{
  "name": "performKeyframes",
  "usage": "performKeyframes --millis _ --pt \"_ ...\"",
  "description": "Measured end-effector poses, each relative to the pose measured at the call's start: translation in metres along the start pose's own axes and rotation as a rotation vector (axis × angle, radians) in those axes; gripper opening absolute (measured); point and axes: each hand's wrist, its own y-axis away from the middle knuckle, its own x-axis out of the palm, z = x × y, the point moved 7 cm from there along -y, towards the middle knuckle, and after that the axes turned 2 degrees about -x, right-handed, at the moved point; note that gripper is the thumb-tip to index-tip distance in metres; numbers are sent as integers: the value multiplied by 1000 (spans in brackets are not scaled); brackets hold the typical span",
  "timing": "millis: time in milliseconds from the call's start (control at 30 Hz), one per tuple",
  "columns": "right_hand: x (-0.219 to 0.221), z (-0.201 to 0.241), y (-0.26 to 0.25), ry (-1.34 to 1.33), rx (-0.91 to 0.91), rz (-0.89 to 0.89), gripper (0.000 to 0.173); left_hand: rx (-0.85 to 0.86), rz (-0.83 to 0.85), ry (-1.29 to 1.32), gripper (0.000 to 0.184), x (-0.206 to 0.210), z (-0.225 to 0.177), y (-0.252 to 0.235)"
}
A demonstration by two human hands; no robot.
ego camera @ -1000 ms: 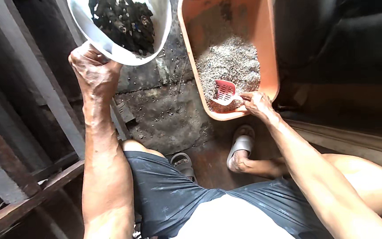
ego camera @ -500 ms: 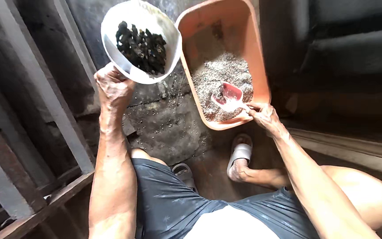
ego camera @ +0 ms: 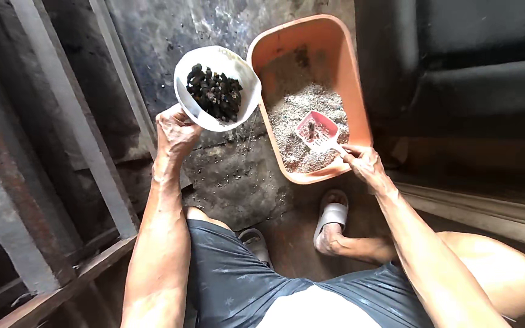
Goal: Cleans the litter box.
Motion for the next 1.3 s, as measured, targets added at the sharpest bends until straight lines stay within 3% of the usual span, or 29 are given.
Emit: performKeyframes --millis 433,633,733,833,967,1100,1300 --pt "-15 14 -16 17 -29 -46 29 13 81 21 13 18 15 -1" --pt "-40 129 10 188 -344 -193 30 11 168 50 16 34 17 -3" --pt "-27 196 22 338 -545 -263 27 23 184 69 15 44 12 -6" --pt "-2 230 24 412 -571 -334 23 21 166 67 14 52 11 -9" --pt "19 224 34 351 -595 -380 24 -23 157 92 13 49 4 -11" --pt "11 206 27 233 -545 -410 30 -91 169 96 14 42 8 -7" --pt "-17 116 -36 37 -120 -320 31 -132 82 70 12 18 9 -4"
